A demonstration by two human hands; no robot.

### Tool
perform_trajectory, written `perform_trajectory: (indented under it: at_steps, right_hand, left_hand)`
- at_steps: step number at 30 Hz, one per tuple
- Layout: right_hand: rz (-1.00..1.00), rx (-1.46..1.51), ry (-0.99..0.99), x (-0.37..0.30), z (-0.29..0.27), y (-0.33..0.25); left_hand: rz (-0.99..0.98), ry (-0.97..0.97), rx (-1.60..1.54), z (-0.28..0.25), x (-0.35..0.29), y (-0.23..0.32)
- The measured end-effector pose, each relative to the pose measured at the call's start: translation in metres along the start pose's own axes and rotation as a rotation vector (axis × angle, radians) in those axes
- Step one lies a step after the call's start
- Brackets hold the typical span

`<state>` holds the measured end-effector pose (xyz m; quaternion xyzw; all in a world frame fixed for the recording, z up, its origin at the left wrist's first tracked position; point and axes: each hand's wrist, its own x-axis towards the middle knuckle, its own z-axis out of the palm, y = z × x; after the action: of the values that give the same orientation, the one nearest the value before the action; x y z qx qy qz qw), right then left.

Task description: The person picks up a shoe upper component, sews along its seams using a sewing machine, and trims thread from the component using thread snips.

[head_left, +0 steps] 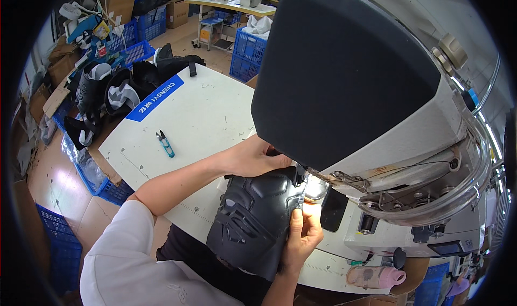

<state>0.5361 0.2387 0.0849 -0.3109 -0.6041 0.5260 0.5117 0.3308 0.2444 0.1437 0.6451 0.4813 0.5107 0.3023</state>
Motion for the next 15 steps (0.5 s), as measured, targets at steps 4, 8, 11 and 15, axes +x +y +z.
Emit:
perform_trajectory:
  at_steps: [4,8,11,15]
  right_hand:
    - [-0.057,-0.042,0.027,0.0018,0.0026,0.0029]
    - [-0.015,0.008,0.017,-0.0017,0.0026,0.002]
    - [0.02,-0.007,0.022,-0.0031,0.0021,0.0009]
    - [-0.007,0.071,0.021,-0.0011,0.0021,0.0013]
  left_hand:
    - [-0.091,-0.061,0.074,-0.0061,0.0063,-0.0002]
    - [-0.086,-0.085,0.016,-0.0066,0.0055,-0.0029]
    - [-0.095,-0.077,0.027,-0.0052,0.0043,-0.0041]
    - [-0.128,-0.077,0.062,-0.0045,0.0038,-0.0036]
